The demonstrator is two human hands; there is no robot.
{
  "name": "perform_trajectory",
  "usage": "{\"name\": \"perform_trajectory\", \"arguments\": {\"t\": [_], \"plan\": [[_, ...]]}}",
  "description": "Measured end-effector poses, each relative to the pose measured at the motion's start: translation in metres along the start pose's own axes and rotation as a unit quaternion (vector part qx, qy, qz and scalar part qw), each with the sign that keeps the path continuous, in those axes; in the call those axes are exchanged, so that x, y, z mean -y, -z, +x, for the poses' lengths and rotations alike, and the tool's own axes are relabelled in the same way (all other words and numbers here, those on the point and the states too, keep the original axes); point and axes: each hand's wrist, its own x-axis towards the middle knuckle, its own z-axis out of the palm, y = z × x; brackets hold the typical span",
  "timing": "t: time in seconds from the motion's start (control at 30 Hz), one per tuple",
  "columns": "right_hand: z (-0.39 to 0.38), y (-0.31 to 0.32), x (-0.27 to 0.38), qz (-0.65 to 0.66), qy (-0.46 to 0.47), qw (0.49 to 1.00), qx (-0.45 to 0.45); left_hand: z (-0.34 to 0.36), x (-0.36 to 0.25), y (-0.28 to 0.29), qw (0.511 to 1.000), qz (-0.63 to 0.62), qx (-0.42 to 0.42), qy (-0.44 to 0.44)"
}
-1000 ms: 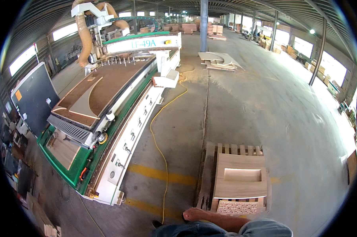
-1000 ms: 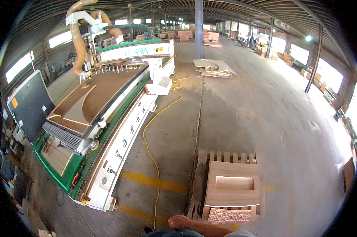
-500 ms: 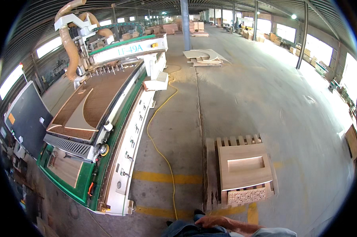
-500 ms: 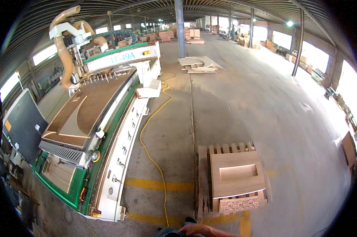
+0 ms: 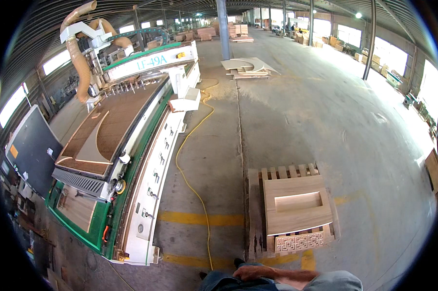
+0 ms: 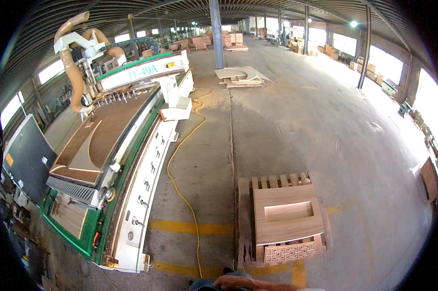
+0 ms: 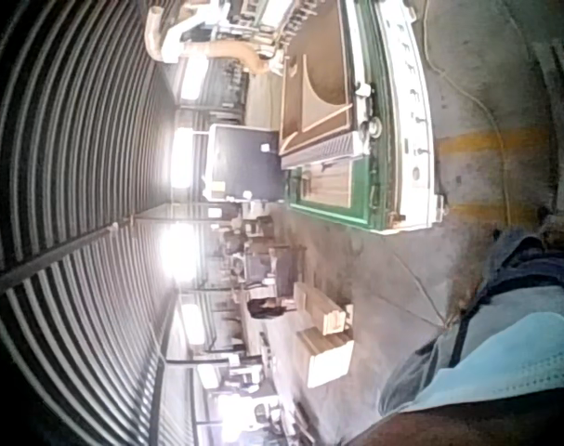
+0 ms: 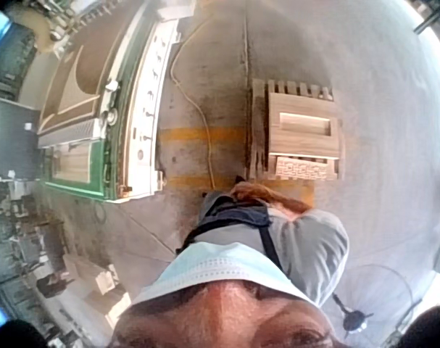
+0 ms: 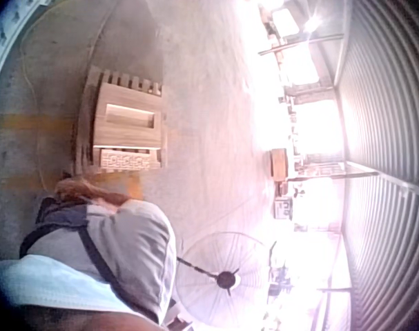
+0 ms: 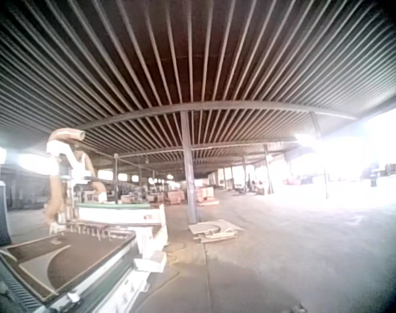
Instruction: The person walks through a workshop and uses a handheld air blower to clean a CNC machine table. They then pick up a large wooden board, place it on the machine, and adjust its position before interacting with the control panel.
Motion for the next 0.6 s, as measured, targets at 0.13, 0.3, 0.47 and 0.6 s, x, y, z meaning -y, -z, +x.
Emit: {"name": "perform_trajectory", "arguments": {"t": [0.13, 0.3, 0.47, 0.6], "plan": [[0.001, 0.013, -0.002, -0.065, 0.056, 0.996, -0.034, -0.032, 0.024, -0.007, 0.999, -0.001, -0.023, 0.039], [0.025, 0.015, -0.036, 0.011, -0.042, 0.999, 0.006, -0.094, 0.096, -0.032, 0.992, 0.007, -0.001, 0.122], [0.069, 0.013, -0.069, -0.229, 0.027, 0.971, 0.066, -0.176, 0.144, -0.056, 0.970, 0.004, 0.028, 0.242], [0.100, 0.017, -0.058, -0.356, -0.027, 0.931, 0.078, -0.207, 0.163, -0.060, 0.951, -0.011, 0.011, 0.309]]}}
